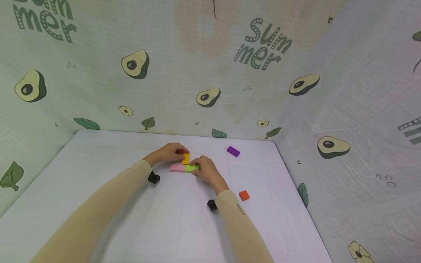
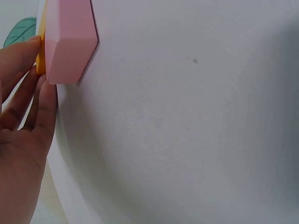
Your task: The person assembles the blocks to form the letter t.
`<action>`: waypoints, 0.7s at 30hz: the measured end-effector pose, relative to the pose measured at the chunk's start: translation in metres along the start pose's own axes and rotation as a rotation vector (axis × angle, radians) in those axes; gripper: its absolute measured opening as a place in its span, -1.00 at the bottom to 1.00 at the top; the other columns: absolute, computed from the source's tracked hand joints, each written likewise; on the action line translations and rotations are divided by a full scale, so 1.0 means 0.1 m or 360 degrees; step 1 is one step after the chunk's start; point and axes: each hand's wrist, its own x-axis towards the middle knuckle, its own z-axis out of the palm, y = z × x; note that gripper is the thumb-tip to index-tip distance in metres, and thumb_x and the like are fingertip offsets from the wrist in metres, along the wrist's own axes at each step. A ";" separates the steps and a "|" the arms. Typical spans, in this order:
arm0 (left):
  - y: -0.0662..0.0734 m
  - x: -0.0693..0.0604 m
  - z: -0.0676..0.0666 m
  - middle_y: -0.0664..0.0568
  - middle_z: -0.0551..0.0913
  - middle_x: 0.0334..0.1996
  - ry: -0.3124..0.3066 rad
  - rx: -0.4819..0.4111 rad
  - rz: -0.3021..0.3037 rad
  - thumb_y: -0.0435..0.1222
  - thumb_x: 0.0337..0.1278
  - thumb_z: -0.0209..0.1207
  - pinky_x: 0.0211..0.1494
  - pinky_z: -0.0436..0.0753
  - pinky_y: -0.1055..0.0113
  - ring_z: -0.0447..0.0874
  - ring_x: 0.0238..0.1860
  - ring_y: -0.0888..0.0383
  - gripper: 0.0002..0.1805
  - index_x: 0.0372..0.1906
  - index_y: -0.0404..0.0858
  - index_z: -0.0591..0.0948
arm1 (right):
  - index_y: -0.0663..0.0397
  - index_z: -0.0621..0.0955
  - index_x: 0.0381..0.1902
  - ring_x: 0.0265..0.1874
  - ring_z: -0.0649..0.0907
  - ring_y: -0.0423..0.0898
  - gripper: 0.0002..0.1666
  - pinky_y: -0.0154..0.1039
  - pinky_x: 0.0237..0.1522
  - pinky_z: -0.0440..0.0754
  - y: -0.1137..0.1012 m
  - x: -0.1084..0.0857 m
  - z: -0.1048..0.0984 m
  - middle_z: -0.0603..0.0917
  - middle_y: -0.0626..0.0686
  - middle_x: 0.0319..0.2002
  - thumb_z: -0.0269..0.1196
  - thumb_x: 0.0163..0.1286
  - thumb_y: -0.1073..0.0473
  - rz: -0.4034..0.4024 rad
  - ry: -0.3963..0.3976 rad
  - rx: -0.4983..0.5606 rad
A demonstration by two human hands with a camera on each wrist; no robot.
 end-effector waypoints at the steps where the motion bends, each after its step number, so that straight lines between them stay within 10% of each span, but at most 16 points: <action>1: 0.00 0.00 0.00 -0.05 0.69 0.17 -0.0001 0.0005 0.0003 -0.25 0.50 0.28 0.39 0.59 0.07 0.62 0.17 0.01 -0.65 0.27 -0.19 0.70 | -0.02 0.79 0.14 -0.16 0.56 -0.04 -0.67 -0.13 0.01 0.61 0.00 0.00 0.00 0.68 0.04 -0.04 0.45 0.44 0.23 -0.0001 0.0001 0.0007; 21: 0.02 -0.01 0.00 -0.03 0.69 0.09 -0.0026 0.0048 0.0022 -0.26 0.49 0.28 0.35 0.59 0.09 0.61 0.11 0.02 -0.65 0.26 -0.20 0.71 | -0.04 0.78 0.15 -0.14 0.56 -0.03 -0.66 -0.13 0.05 0.62 -0.01 0.00 0.00 0.68 0.04 -0.04 0.44 0.45 0.22 0.0015 -0.0003 0.0007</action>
